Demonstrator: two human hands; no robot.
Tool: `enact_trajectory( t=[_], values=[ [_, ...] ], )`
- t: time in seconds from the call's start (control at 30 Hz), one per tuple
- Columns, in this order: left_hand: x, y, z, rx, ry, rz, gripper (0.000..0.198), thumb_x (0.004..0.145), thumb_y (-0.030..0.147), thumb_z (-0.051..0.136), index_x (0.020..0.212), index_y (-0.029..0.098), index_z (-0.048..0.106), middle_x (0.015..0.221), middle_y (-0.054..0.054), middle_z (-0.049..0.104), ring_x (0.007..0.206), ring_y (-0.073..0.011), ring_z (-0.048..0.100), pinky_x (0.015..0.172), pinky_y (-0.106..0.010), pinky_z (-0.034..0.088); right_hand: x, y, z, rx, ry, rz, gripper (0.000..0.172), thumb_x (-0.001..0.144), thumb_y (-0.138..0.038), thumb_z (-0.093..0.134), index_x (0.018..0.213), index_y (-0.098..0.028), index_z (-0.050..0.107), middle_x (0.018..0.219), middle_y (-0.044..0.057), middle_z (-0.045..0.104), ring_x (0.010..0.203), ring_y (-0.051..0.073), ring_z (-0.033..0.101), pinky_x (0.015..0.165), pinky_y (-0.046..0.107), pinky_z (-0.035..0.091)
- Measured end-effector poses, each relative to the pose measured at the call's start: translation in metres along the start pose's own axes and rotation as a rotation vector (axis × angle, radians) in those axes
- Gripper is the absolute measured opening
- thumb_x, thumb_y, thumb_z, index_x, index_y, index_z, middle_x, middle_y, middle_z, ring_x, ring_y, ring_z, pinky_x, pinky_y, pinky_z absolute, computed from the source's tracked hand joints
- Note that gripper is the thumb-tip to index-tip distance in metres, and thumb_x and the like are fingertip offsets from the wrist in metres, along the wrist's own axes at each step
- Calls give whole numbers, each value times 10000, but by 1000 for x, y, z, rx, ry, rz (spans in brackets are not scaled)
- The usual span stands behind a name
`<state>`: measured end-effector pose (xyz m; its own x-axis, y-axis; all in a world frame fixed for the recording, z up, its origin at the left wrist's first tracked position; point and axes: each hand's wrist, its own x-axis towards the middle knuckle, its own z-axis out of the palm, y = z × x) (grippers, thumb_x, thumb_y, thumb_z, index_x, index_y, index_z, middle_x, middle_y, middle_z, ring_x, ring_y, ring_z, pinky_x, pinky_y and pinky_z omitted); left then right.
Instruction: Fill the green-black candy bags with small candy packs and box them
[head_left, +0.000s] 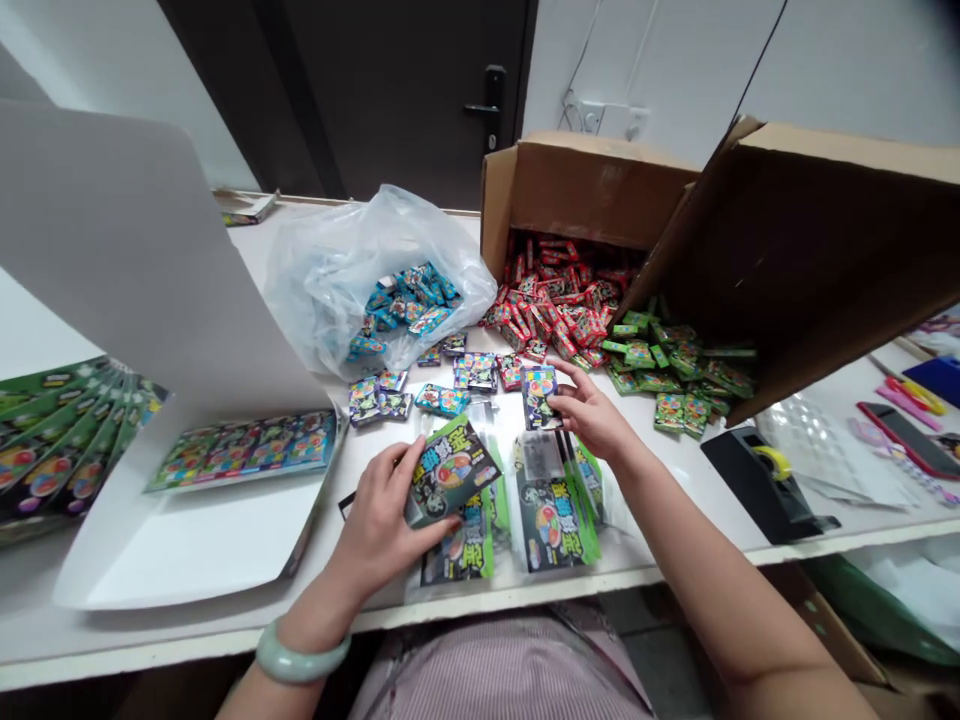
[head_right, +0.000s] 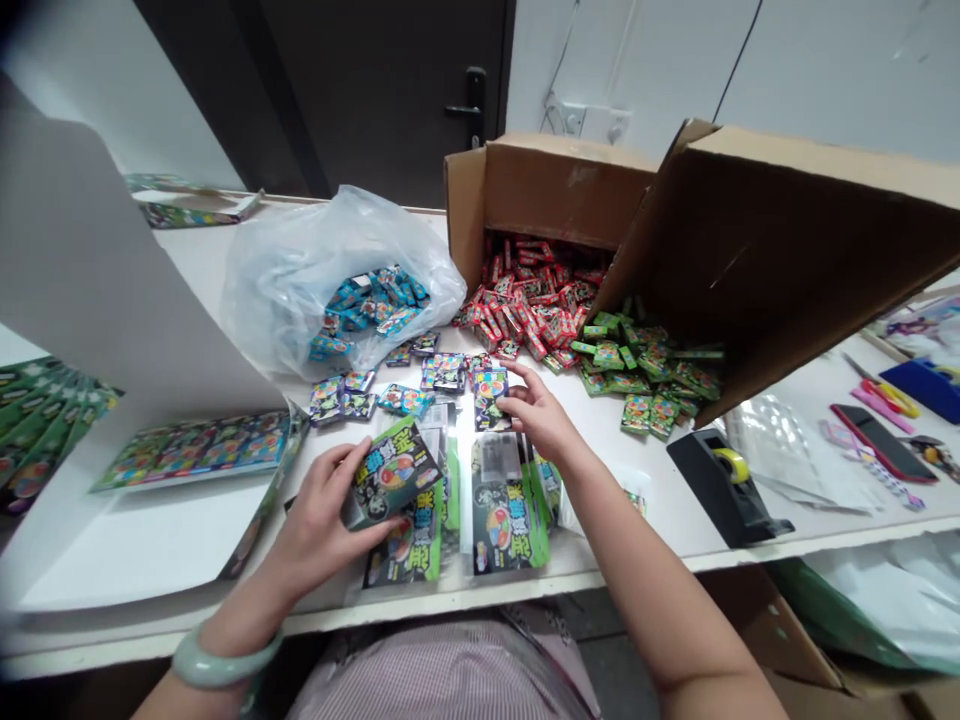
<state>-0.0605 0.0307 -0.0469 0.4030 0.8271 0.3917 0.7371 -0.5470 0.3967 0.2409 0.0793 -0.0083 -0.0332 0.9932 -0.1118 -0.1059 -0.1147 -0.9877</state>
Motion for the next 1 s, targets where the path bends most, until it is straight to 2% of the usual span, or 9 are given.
enact_trajectory(
  t=[0.17,0.37,0.5,0.57,0.63,0.73,0.83,0.93,1.0],
  values=[
    [1,12,5,20,-7,101,960,705,362,755,1478,234,200,1263,-142,425,1171,-337,451,1000,-508,421,-36,0,13,-107,69,-173,490,731,-323,703,1166,-267,486,742,-46,577,648,111,535,553,218,441],
    [-5,18,7,31,-25,178,977,701,404,755,1482,203,204,1278,-156,419,1191,-341,432,1010,-505,406,-54,-6,13,-493,-216,-94,412,787,-293,660,1188,-260,572,822,-12,580,612,107,512,584,267,437],
    [-10,26,12,-21,-38,137,959,692,397,764,1467,190,240,1278,-156,421,1191,-338,433,1015,-509,403,-52,-2,19,-624,-211,-116,445,804,-278,644,1240,-264,553,907,13,606,624,120,543,622,305,477],
    [-12,30,14,-58,-28,80,966,670,390,782,1456,191,258,1269,-154,423,1182,-336,441,1009,-512,412,-52,4,27,-725,-120,-192,358,815,-296,642,1165,-240,593,927,40,622,739,169,593,713,361,504],
    [-15,32,15,-82,-11,20,964,660,373,789,1451,201,265,1263,-148,423,1179,-332,447,1008,-511,417,-55,9,34,-819,-59,-322,235,851,-333,612,1062,-236,649,1097,95,604,1016,245,581,891,453,474],
    [-18,30,11,-100,-10,-5,962,661,362,786,1454,225,259,1263,-140,423,1185,-329,447,1017,-511,412,-60,9,36,-857,-222,-427,227,915,-386,524,995,-259,695,1409,91,433,1318,291,388,1067,519,343],
    [-22,23,5,-141,-36,-21,968,656,381,788,1452,226,260,1271,-137,417,1200,-325,441,1031,-506,408,-46,1,33,-756,-469,-370,306,951,-417,445,964,-265,710,1440,59,440,1300,260,440,1050,468,390],
    [-26,16,-3,-170,-42,-55,936,669,396,777,1440,216,279,1279,-141,411,1217,-324,439,1037,-506,410,-6,-3,43,-702,-291,-362,291,953,-380,447,963,-238,701,1172,74,652,1096,219,596,956,414,462],
    [-30,14,-8,-185,-32,-53,906,686,406,761,1435,217,286,1282,-145,410,1225,-328,438,1038,-516,410,28,2,63,-815,-165,-365,207,913,-331,523,947,-214,689,1019,71,700,987,216,626,899,388,475]
  ],
)
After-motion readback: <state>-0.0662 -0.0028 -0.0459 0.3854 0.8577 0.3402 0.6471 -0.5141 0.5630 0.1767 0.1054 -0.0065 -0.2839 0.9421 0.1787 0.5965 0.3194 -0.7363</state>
